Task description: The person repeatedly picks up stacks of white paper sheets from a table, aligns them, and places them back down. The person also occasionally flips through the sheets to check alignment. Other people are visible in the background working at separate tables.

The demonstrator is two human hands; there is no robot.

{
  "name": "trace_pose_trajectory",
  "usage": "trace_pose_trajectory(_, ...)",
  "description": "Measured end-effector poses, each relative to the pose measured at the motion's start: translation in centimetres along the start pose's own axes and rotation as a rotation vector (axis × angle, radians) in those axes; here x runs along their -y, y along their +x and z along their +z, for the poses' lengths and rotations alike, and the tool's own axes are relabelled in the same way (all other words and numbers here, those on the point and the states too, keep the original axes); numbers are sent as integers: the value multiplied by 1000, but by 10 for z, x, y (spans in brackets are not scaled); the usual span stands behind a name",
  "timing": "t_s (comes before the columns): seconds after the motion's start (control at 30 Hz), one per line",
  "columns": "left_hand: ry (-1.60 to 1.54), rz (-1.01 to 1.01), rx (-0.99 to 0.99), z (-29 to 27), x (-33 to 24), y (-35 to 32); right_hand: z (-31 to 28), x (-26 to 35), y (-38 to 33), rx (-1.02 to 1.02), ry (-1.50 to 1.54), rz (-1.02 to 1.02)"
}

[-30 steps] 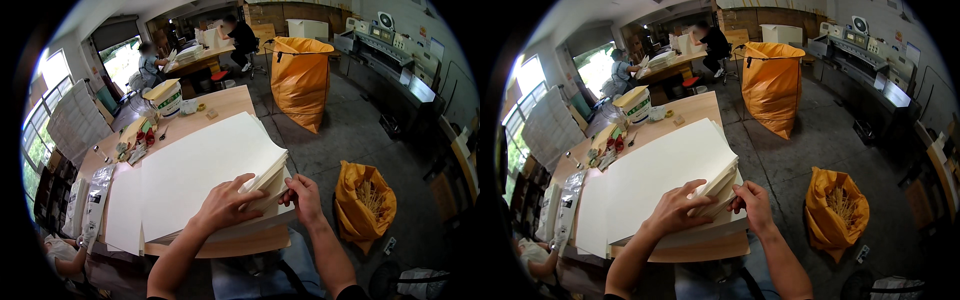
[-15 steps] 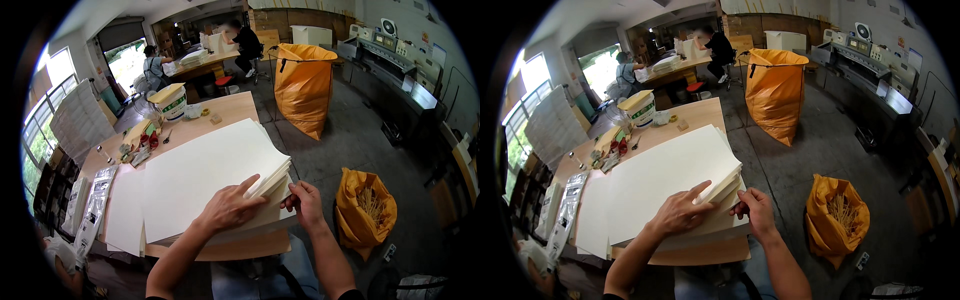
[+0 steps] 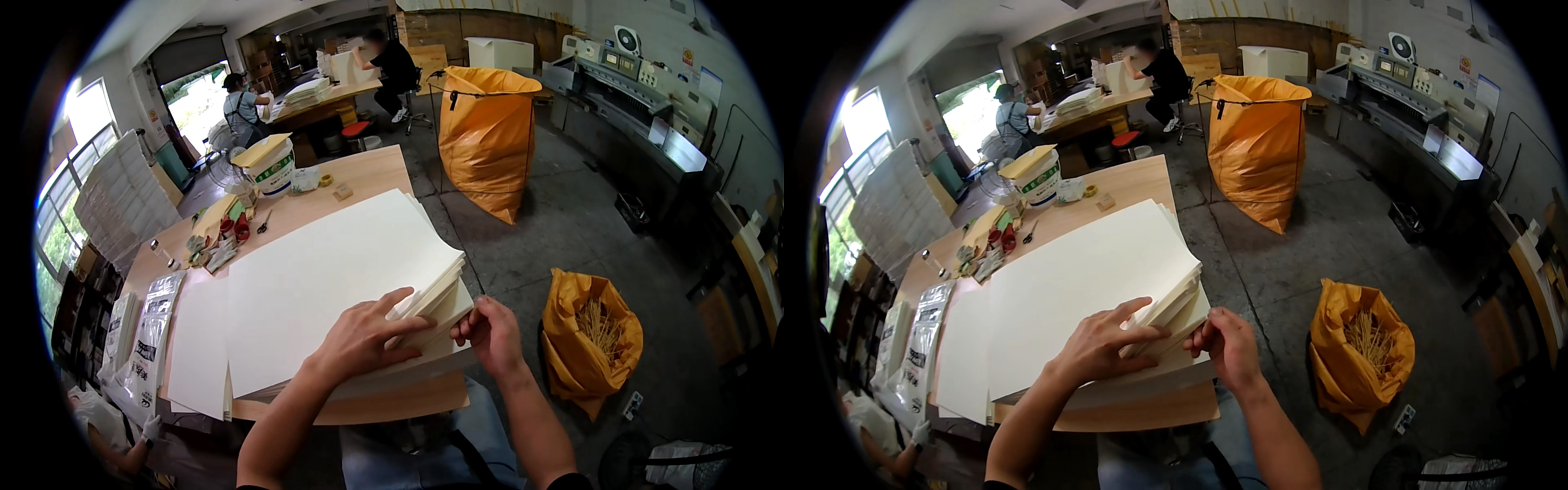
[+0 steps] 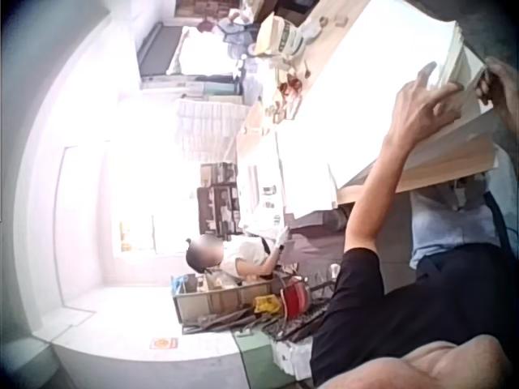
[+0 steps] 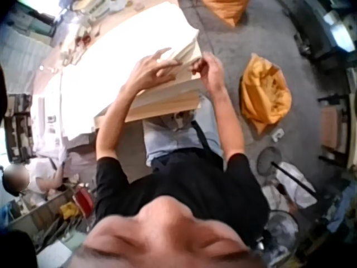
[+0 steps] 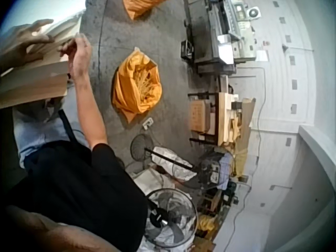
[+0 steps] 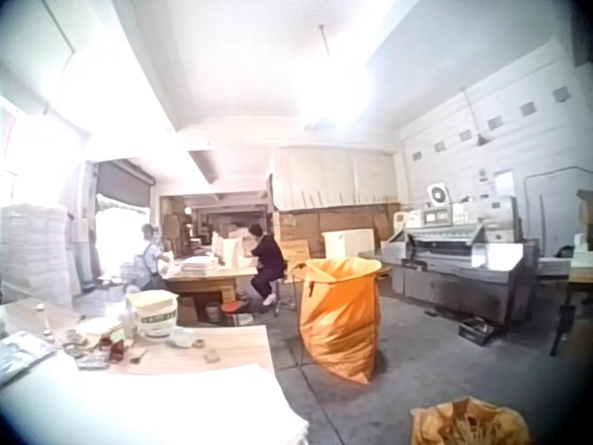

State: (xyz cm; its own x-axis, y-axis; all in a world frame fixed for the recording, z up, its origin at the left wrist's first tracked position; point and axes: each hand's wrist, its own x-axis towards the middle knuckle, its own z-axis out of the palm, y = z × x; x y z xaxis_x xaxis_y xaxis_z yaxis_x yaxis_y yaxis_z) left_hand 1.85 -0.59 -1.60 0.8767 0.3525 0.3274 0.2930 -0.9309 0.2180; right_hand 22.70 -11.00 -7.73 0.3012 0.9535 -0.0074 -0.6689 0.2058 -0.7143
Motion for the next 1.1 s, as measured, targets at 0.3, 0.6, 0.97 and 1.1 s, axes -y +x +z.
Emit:
trace_pose_trajectory(0.3, -28, -19, 42, -4, 0, 1, -17, 8, -2, -18, -615, 37)
trace_pose_trajectory(0.6, -54, -48, 69, -5, -3, 2, -23, -9, -23, -308, -1141, -588)
trace_pose_trajectory(0.97, 399, 164, 119, 32, -11, -11, -8, -34, -25, 537, -1698, -290)
trace_pose_trajectory(1.1, 418, 47, 80, 34, -13, -16, -12, -35, -22, 500, -1629, -373)
